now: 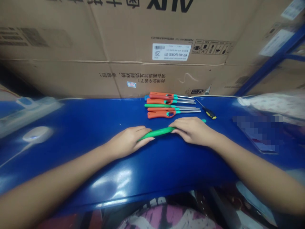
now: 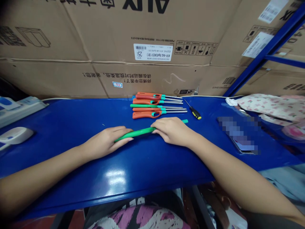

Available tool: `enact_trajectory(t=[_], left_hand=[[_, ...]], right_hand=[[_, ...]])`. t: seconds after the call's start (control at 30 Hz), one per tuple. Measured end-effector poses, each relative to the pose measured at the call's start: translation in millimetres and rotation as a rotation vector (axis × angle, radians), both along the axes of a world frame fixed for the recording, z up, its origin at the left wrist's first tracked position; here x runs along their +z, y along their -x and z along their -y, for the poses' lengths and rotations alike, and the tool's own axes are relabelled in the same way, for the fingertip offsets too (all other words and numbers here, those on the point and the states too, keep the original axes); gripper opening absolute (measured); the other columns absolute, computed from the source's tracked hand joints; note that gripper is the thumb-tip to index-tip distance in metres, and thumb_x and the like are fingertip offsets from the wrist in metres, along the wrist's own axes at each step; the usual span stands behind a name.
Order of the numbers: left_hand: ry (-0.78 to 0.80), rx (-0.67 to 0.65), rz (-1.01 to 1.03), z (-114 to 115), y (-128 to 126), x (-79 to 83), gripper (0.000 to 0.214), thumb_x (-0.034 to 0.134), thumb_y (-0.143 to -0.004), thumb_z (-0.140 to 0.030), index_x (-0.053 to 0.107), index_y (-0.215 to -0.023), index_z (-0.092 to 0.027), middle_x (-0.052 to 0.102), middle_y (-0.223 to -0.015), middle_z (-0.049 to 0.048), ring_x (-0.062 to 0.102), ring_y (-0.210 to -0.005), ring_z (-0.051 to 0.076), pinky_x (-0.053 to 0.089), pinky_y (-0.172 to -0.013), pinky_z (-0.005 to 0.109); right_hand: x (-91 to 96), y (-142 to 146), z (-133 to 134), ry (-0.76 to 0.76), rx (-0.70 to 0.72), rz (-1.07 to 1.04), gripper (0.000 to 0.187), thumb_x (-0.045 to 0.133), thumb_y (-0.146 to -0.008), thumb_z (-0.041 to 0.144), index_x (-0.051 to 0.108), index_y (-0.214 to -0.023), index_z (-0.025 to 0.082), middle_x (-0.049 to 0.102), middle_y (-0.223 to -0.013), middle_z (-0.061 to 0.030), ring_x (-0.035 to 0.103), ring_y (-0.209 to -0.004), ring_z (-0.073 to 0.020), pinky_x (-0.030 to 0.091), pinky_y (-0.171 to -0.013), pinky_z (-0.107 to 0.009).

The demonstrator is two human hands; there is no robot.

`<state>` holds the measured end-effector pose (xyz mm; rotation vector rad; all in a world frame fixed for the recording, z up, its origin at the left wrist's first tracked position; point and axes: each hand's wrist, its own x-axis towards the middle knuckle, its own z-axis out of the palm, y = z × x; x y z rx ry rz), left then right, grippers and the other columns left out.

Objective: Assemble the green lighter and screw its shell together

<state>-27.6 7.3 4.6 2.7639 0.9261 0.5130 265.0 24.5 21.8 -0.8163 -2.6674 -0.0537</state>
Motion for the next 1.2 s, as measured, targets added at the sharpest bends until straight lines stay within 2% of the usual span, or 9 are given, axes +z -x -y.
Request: enact_trajectory(t=[0.13,0.27,0.37,0.5,0.73,0.9,1.03,1.2], left_hand=[[-0.007,0.016,-0.053,7,-3,2.8,0.037,0.039,-0.105,-0.037,0.059,-0.126,-0.014,0.067,-0.099,0.0085,0.068,-0.087,0.020,0.057,-0.079,0.032],[-0.061,0.049,-0.096,13,-7,3.5,0.035,0.040,-0.104,-0.033,0.055,-0.131,-0.017,0.067,-0.101,0.0078,0.068,-0.085,0.020,0.057,-0.074,0.031],[-0.106,0.073,-0.104,12,-6,0.3,0.034,0.042,-0.104,-0.036,0.058,-0.129,-0.019,0.068,-0.102,0.0073,0.069,-0.085,0.020,0.057,-0.073,0.031],[-0.072,0.059,-0.092,9,-6,-3.0,0.033,0.040,-0.105,-0.035,0.059,-0.126,-0.017,0.068,-0.102,0.0078,0.070,-0.086,0.021,0.057,-0.075,0.032],[-0.082,0.051,-0.103,18,-11,3.6,0.029,0.041,-0.104,-0.033,0.059,-0.121,-0.018,0.067,-0.096,0.0054,0.069,-0.081,0.022,0.056,-0.068,0.033],[-0.101,0.109,-0.179,19,-12,4.4,0.028,0.043,-0.103,-0.034,0.058,-0.121,-0.020,0.067,-0.097,0.0047,0.070,-0.077,0.023,0.055,-0.063,0.034],[-0.047,0.116,-0.153,16,-9,2.3,0.027,0.042,-0.104,-0.034,0.059,-0.119,-0.019,0.066,-0.099,0.0054,0.070,-0.081,0.023,0.056,-0.069,0.035],[-0.025,0.113,-0.149,21,-10,5.6,0.026,0.040,-0.104,-0.034,0.059,-0.114,-0.019,0.067,-0.099,0.0051,0.070,-0.083,0.023,0.055,-0.069,0.034]], right_hand=[[-0.9,4,4,-0.065,0.003,0.026,0.021,0.048,-0.099,0.021,0.067,-0.101,0.014,0.074,-0.092,-0.0101,0.068,-0.080,-0.0200,0.050,-0.069,-0.030],[0.3,10,10,-0.039,-0.012,0.061,0.020,0.048,-0.100,0.023,0.067,-0.100,0.016,0.073,-0.090,-0.0076,0.067,-0.079,-0.0184,0.047,-0.068,-0.029],[0.4,13,10,-0.024,-0.005,0.078,0.023,0.049,-0.101,0.029,0.067,-0.106,0.016,0.073,-0.094,-0.0073,0.067,-0.082,-0.0190,0.049,-0.071,-0.030],[0.6,13,8,-0.024,0.043,0.048,0.024,0.049,-0.101,0.030,0.065,-0.112,0.016,0.071,-0.101,-0.0083,0.065,-0.091,-0.0201,0.051,-0.076,-0.031],[0.0,15,14,-0.060,0.074,0.071,0.023,0.045,-0.099,0.019,0.066,-0.100,0.011,0.064,-0.086,-0.0091,0.056,-0.078,-0.0210,0.049,-0.066,-0.033],[-0.8,16,12,-0.061,0.131,-0.014,0.022,0.049,-0.100,0.024,0.066,-0.106,0.013,0.068,-0.091,-0.0082,0.059,-0.083,-0.0195,0.051,-0.076,-0.032],[0.1,14,7,-0.072,0.110,-0.045,0.021,0.058,-0.097,0.032,0.067,-0.105,0.014,0.071,-0.095,-0.0084,0.061,-0.088,-0.0203,0.050,-0.082,-0.033],[0.4,14,11,-0.177,0.061,0.012,0.020,0.055,-0.097,0.027,0.068,-0.087,0.015,0.067,-0.078,-0.0049,0.056,-0.075,-0.0185,0.043,-0.067,-0.031]])
